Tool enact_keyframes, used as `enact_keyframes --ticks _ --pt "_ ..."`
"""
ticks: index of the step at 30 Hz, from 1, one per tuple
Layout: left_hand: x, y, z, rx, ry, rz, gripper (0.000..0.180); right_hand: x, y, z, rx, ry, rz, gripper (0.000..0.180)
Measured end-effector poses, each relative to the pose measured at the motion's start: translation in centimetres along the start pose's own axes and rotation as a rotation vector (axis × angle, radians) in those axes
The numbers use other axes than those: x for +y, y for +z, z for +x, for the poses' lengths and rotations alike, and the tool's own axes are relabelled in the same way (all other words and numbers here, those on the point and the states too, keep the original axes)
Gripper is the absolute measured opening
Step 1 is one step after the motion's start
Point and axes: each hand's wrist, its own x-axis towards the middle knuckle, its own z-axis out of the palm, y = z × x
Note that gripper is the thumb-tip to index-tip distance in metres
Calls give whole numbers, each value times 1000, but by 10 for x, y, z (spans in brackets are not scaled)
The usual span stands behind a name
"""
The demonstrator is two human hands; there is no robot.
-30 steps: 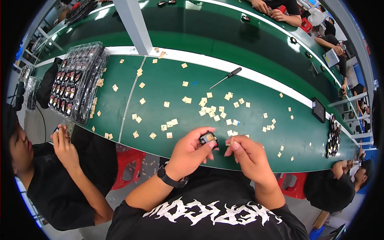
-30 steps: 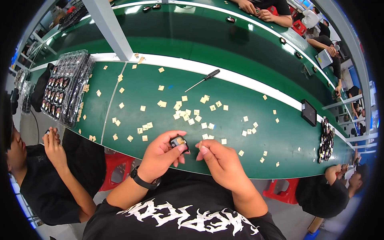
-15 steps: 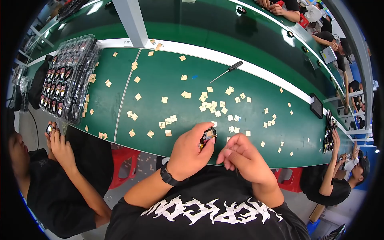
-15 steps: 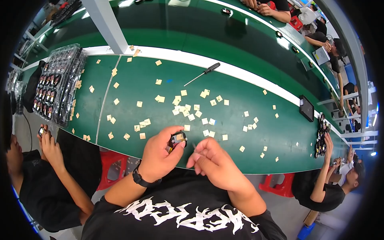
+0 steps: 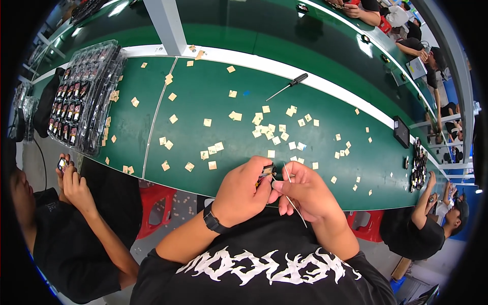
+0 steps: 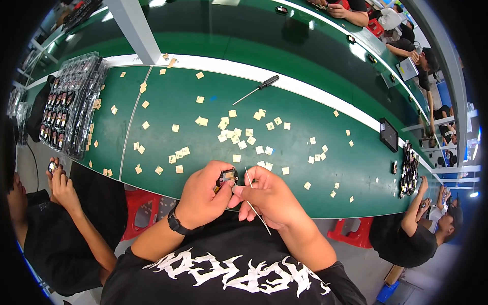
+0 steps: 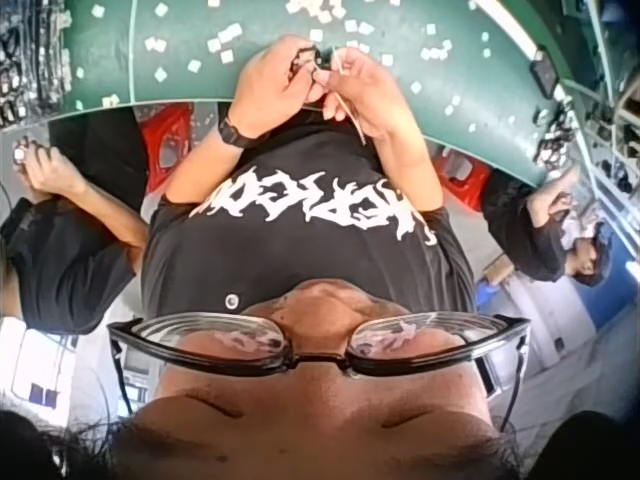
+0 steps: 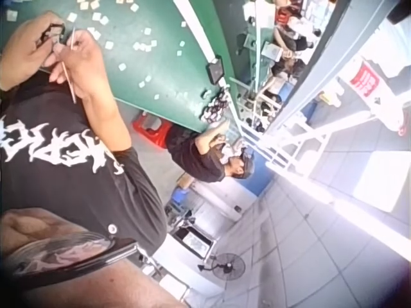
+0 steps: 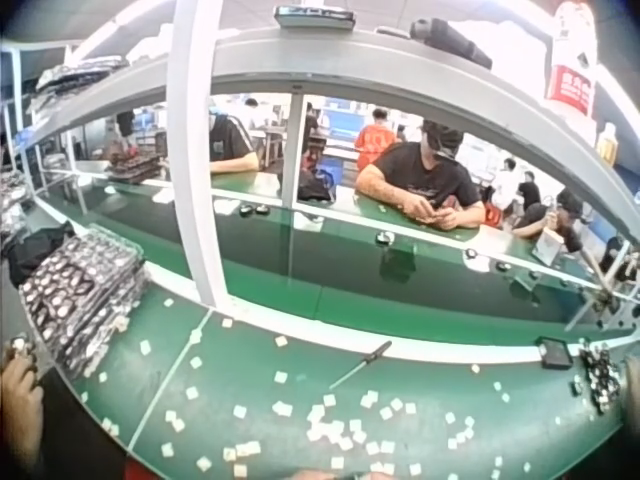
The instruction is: Assembling small electronic components at a factory workbench using a screwdriver.
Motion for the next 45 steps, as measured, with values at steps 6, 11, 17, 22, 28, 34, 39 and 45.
enact_keyframes --ticks 6,11,17,22,28,34,39,45 --pt "-4 1 -1 14 86 64 26 1 -1 4 -18 -4 66 20" --pt "-5 -1 0 -29 23 -6 26 7 7 0 104 -124 -152 22" --pt "-5 -2 1 -41 49 -2 25 5 1 -7 68 -187 -322 20" --pt "-3 -1 1 -53 40 31 26 -2 0 -7 79 -120 -371 19" --pt "-8 3 -2 9 154 126 27 -1 -1 -1 80 -32 -138 21" --pt "-6 3 -3 -16 168 127 28 2 -1 -5 109 -136 -205 22" --pt "-4 4 -4 -44 141 137 27 -2 -5 -7 61 -147 -376 21" --pt "-6 7 -4 -6 173 182 27 -7 -3 -4 54 -23 -291 22"
